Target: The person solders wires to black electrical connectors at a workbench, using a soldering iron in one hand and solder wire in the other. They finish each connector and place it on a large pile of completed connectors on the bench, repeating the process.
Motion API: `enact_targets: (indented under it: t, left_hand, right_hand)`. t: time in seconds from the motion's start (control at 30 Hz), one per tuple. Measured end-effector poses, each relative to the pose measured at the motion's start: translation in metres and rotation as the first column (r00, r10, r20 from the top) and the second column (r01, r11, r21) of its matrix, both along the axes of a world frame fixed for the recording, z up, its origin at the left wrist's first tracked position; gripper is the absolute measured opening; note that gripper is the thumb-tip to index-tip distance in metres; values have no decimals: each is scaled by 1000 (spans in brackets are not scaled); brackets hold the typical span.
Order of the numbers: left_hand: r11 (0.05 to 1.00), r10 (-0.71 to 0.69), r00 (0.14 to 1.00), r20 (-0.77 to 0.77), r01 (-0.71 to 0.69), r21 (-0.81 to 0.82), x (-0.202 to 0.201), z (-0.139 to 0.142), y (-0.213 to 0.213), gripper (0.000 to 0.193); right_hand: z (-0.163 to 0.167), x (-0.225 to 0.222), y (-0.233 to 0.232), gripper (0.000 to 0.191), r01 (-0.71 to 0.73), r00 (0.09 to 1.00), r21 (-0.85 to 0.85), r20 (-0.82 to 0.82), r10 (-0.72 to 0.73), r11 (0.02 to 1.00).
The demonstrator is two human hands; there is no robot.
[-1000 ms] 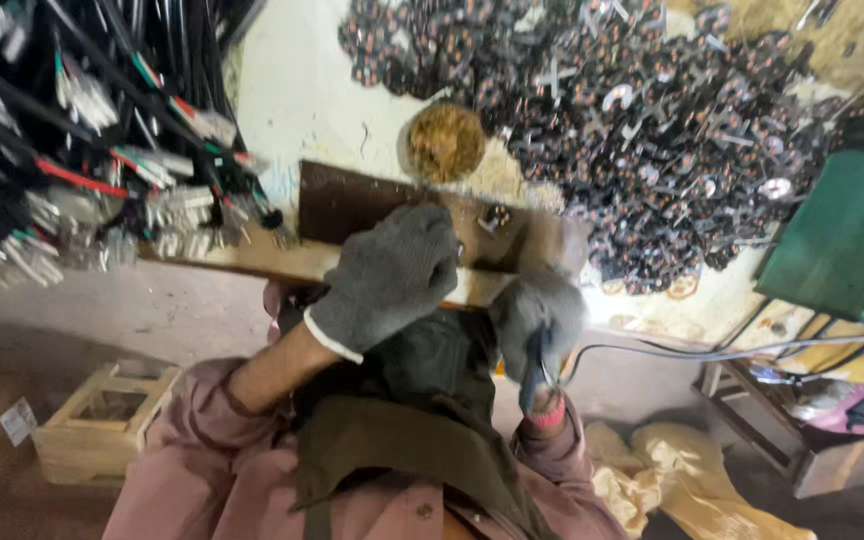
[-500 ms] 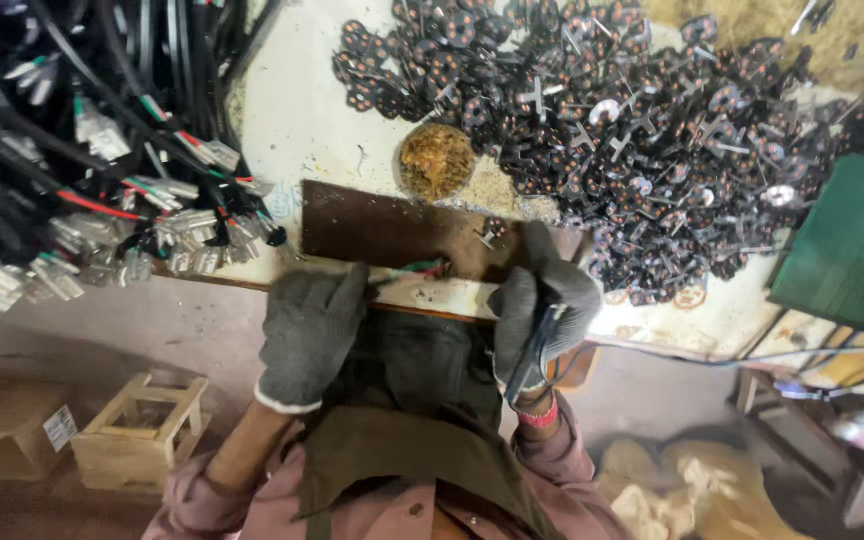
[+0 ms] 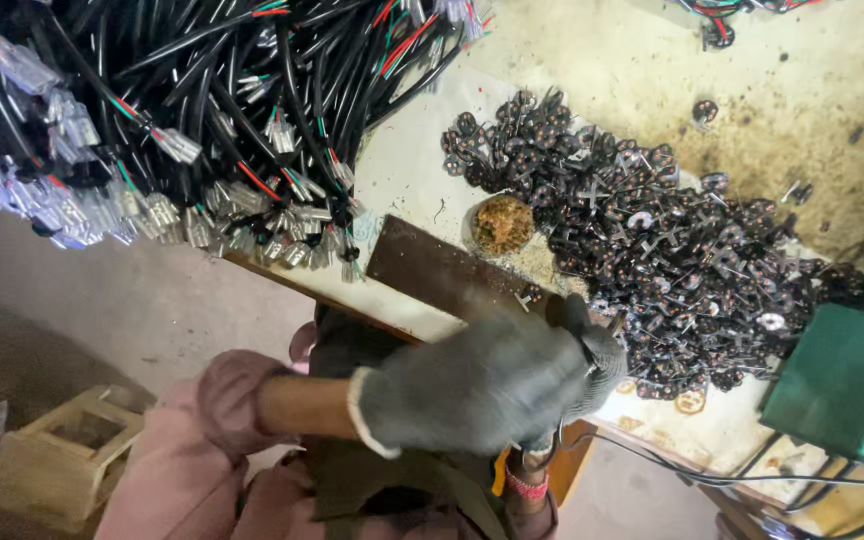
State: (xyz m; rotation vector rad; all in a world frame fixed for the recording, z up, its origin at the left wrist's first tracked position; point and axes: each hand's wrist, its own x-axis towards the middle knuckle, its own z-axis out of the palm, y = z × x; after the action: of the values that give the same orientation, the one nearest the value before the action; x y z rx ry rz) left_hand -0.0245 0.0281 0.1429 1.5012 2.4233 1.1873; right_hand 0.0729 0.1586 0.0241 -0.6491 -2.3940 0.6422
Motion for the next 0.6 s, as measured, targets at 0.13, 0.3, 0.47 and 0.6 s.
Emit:
enact_targets:
  t: [0.13,0.3,0.47,0.6]
  left_hand:
    - [575,590,620,-517,-773,-270,-32,-3,-89,32]
    - [316,684,594,-423,-764,-562,-67,-44,-107,57]
    - [282,681,544,-490,-812,-510,-60,-91,-121,65]
    - [532,846,530,54,-835,-142,-21,-130,-170,38]
  right_hand:
    - [-9,-1,18,17,-387,916,-424,-283,286,819]
    - [-24,8,28,13,-362,932,-376,-156,327,853]
    - [-36,8,24,18,-314,948,-505,-218,233,804]
    - [-44,13,30,20,-388,915,-391,-270,299,835]
